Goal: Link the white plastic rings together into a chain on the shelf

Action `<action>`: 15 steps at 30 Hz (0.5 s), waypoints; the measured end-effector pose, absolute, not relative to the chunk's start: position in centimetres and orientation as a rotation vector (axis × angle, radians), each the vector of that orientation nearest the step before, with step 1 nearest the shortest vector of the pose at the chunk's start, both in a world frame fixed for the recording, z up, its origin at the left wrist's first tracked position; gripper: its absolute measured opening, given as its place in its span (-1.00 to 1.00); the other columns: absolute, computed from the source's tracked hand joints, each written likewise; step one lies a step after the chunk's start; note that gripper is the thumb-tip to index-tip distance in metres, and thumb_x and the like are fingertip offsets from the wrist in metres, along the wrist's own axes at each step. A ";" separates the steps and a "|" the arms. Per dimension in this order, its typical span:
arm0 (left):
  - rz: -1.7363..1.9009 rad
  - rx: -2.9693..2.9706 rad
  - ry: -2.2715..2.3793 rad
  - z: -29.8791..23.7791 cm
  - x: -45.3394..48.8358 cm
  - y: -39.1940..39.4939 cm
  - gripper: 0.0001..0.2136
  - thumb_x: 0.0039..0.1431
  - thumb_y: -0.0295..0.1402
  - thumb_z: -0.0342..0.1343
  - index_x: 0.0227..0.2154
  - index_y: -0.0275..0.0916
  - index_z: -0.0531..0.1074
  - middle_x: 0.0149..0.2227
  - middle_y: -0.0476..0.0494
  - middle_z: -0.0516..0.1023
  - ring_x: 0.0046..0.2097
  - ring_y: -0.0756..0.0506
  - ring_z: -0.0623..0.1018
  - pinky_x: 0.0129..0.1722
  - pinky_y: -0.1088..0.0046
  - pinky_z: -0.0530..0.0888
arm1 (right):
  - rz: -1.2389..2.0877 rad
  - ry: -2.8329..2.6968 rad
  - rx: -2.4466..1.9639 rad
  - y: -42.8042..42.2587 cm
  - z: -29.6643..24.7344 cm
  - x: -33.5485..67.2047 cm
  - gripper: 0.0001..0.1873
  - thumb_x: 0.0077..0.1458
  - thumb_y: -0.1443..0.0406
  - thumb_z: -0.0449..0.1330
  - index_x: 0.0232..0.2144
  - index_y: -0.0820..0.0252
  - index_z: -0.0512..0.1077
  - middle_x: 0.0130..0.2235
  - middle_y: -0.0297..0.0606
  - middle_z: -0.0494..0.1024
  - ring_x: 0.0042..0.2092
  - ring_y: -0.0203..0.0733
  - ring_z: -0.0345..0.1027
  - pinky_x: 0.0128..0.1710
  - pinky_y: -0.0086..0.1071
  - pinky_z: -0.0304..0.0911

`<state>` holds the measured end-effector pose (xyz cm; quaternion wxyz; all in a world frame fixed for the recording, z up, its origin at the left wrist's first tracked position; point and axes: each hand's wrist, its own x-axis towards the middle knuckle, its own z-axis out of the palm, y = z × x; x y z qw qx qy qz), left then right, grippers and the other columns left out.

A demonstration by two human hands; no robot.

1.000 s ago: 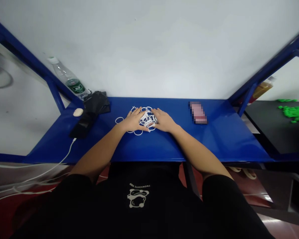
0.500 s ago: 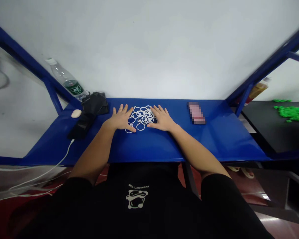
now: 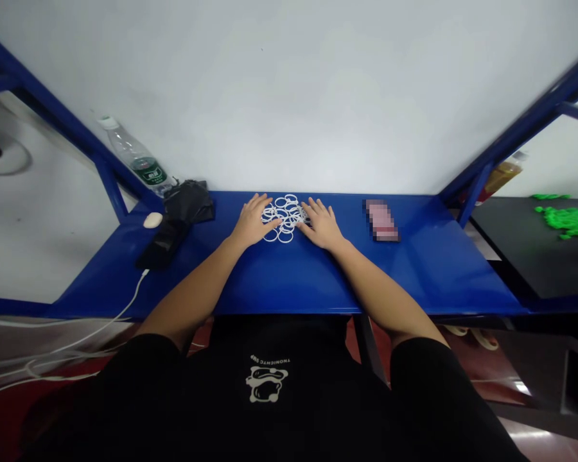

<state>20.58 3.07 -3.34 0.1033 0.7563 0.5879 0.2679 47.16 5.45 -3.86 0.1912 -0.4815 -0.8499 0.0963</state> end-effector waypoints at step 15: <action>0.415 2.291 1.656 -4.2 20.5 3.0 0.05 0.18 0.16 0.31 0.55 -0.17 -0.08 0.59 -0.41 -0.16 0.59 -0.44 -0.21 0.51 -0.26 -0.18 | 0.259 -2.469 -1.344 5.4 -4.1 46.7 -0.15 0.34 -0.16 0.16 0.51 0.01 0.15 0.55 -0.01 0.08 0.56 0.46 -0.17 0.41 0.62 -0.33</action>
